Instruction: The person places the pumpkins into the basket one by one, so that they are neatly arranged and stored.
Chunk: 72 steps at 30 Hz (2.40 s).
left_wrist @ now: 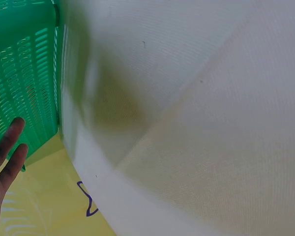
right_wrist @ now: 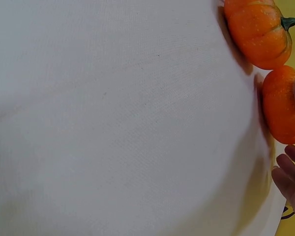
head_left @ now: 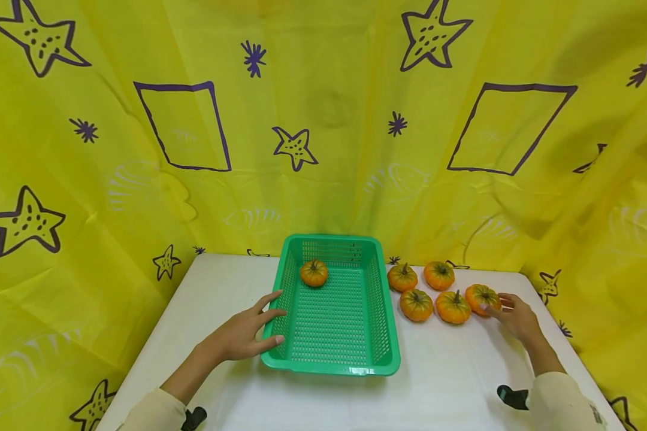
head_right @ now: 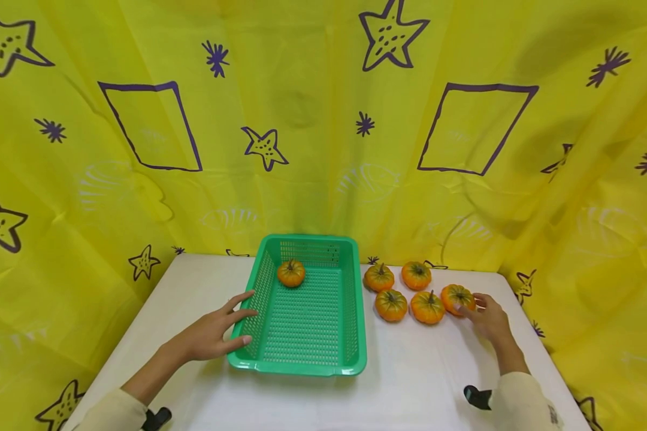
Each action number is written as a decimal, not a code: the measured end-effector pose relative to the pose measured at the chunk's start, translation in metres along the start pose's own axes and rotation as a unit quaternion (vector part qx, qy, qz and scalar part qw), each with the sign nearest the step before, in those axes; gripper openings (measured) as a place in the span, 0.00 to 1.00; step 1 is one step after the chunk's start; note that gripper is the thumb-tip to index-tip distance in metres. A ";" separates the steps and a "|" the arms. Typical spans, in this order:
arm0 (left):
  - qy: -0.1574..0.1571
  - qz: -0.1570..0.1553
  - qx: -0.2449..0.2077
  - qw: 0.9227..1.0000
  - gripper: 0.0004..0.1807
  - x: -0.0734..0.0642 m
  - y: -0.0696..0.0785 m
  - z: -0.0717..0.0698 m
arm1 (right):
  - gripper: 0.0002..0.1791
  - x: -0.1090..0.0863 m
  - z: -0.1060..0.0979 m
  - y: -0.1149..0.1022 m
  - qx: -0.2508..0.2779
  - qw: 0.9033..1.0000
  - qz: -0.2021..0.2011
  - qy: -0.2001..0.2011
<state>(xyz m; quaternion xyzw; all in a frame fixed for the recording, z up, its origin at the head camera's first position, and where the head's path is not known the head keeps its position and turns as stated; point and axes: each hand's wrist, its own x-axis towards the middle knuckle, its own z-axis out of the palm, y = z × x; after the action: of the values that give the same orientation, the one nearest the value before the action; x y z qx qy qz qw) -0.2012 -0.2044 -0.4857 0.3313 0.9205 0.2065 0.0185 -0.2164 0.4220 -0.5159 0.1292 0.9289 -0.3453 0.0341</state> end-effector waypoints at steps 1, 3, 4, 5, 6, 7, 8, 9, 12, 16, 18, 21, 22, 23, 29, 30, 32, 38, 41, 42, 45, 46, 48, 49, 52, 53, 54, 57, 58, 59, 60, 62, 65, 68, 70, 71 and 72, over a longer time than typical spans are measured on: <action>0.000 0.000 0.000 1.000 0.31 0.000 0.000 0.000 | 0.47 0.000 0.000 0.000 0.004 1.000 0.002 -0.001; 0.000 0.000 -0.001 1.000 0.31 0.000 0.001 0.000 | 0.47 0.001 0.001 0.000 0.011 1.000 0.007 -0.001; 0.001 0.000 -0.001 1.000 0.31 0.000 0.001 0.000 | 0.47 0.001 0.001 0.001 0.015 1.000 0.008 -0.002; 0.001 0.000 -0.001 1.000 0.31 0.000 0.001 0.000 | 0.46 0.001 0.001 0.001 0.017 1.000 0.008 -0.002; 0.001 0.000 0.000 1.000 0.31 0.000 0.001 0.000 | 0.46 0.001 0.002 0.001 0.019 1.000 0.008 -0.002; 0.001 0.000 0.000 1.000 0.31 0.000 0.001 0.000 | 0.46 0.001 0.002 0.001 0.021 1.000 0.008 -0.002; 0.001 0.000 0.000 1.000 0.31 0.000 0.001 0.000 | 0.46 0.001 0.002 0.001 0.022 1.000 0.009 -0.003; 0.001 0.000 0.000 1.000 0.31 0.000 0.001 0.000 | 0.47 0.001 0.002 0.001 0.024 1.000 0.009 -0.004; 0.000 -0.001 0.001 1.000 0.31 0.000 0.001 0.000 | 0.50 0.001 0.001 0.001 0.030 0.999 0.013 -0.012; -0.001 -0.002 0.000 1.000 0.31 0.000 0.000 0.000 | 0.52 0.001 0.001 0.001 0.031 0.999 0.020 -0.024; -0.001 -0.002 0.000 1.000 0.31 0.000 0.000 0.001 | 0.51 0.001 0.001 0.002 0.030 0.999 0.020 -0.025; -0.002 -0.003 -0.001 1.000 0.31 0.000 0.000 0.001 | 0.49 0.001 0.002 0.002 0.030 0.999 0.014 -0.017; -0.002 -0.003 -0.001 1.000 0.31 0.000 0.000 0.001 | 0.49 0.001 0.002 0.002 0.034 0.999 0.012 -0.016; -0.002 -0.003 -0.001 1.000 0.31 0.000 -0.001 0.001 | 0.48 0.001 0.002 0.003 0.036 0.999 0.011 -0.014; 0.000 -0.005 -0.002 1.000 0.31 0.000 -0.001 0.002 | 0.47 0.002 0.005 0.003 0.038 0.999 0.007 -0.005; 0.000 -0.005 -0.002 1.000 0.31 0.000 -0.001 0.002 | 0.48 0.002 0.006 0.003 0.039 0.999 0.008 -0.004; 0.001 -0.005 -0.003 1.000 0.31 0.000 -0.002 0.002 | 0.47 0.001 0.006 0.003 0.041 0.999 0.008 -0.001; 0.002 -0.003 -0.004 1.000 0.31 -0.001 -0.002 0.003 | 0.48 0.001 0.006 0.006 0.064 0.998 0.017 -0.005; 0.001 -0.002 -0.003 1.000 0.31 -0.001 -0.001 0.003 | 0.48 -0.001 0.004 0.006 0.072 0.997 0.027 -0.009; 0.001 -0.002 -0.003 1.000 0.31 -0.001 -0.001 0.003 | 0.48 -0.002 0.004 0.006 0.075 0.997 0.029 -0.010; 0.000 -0.001 -0.003 1.000 0.31 -0.001 -0.001 0.002 | 0.49 -0.006 0.002 0.004 0.075 0.996 0.037 -0.013; 0.000 -0.001 -0.003 1.000 0.31 -0.001 -0.001 0.002 | 0.50 -0.006 0.002 0.003 0.078 0.996 0.041 -0.017; -0.001 -0.001 -0.003 1.000 0.31 -0.001 0.000 0.002 | 0.52 -0.008 0.001 0.002 0.084 0.995 0.046 -0.022; -0.002 -0.002 -0.003 1.000 0.31 -0.001 0.000 0.001 | 0.53 -0.008 0.000 0.001 0.088 0.995 0.048 -0.025; -0.002 -0.003 -0.003 1.000 0.31 -0.001 0.000 0.001 | 0.53 -0.008 -0.002 -0.002 0.097 0.994 0.042 -0.026; -0.001 -0.003 -0.003 1.000 0.31 -0.001 0.000 0.001 | 0.53 -0.008 -0.003 -0.003 0.097 0.994 0.038 -0.025; -0.001 -0.004 -0.003 1.000 0.31 -0.001 0.000 0.002 | 0.53 -0.008 -0.004 -0.004 0.097 0.994 0.034 -0.023; -0.002 -0.002 -0.003 1.000 0.31 0.000 0.000 0.002 | 0.51 -0.008 -0.006 -0.009 0.104 0.994 0.022 -0.016; -0.002 -0.002 -0.004 1.000 0.31 0.000 0.000 0.002 | 0.51 -0.009 -0.007 -0.010 0.106 0.994 0.016 -0.013; -0.003 -0.002 -0.004 1.000 0.31 0.000 0.000 0.002 | 0.50 -0.009 -0.007 -0.012 0.107 0.994 0.010 -0.010; -0.003 -0.002 -0.004 1.000 0.31 0.000 0.000 0.002 | 0.50 -0.009 -0.008 -0.015 0.108 0.994 0.003 -0.006; -0.003 -0.002 -0.003 1.000 0.31 0.001 0.000 0.003 | 0.48 -0.008 -0.008 -0.020 0.111 0.994 -0.013 0.003; -0.003 -0.003 -0.002 1.000 0.32 0.000 0.001 0.002 | 0.47 -0.007 -0.009 -0.030 0.113 0.993 -0.036 0.015; -0.003 -0.003 -0.005 1.000 0.32 0.000 0.001 0.001 | 0.46 -0.006 -0.011 -0.042 0.118 0.991 -0.057 0.022; -0.002 -0.003 -0.007 1.000 0.32 0.000 0.001 0.001 | 0.47 -0.006 -0.012 -0.052 0.117 0.990 -0.071 0.024; -0.003 -0.003 -0.008 1.000 0.32 0.000 0.001 0.001 | 0.47 -0.006 -0.013 -0.057 0.115 0.990 -0.076 0.023; -0.003 -0.003 -0.007 1.000 0.32 0.000 0.001 0.001 | 0.47 -0.006 -0.014 -0.062 0.116 0.990 -0.081 0.021</action>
<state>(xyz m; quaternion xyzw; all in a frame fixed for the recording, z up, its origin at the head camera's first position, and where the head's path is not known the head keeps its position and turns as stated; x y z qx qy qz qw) -0.2001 -0.2036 -0.4861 0.3287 0.9200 0.2121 0.0241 -0.2262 0.3847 -0.4647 0.0640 0.8905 -0.4494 -0.0289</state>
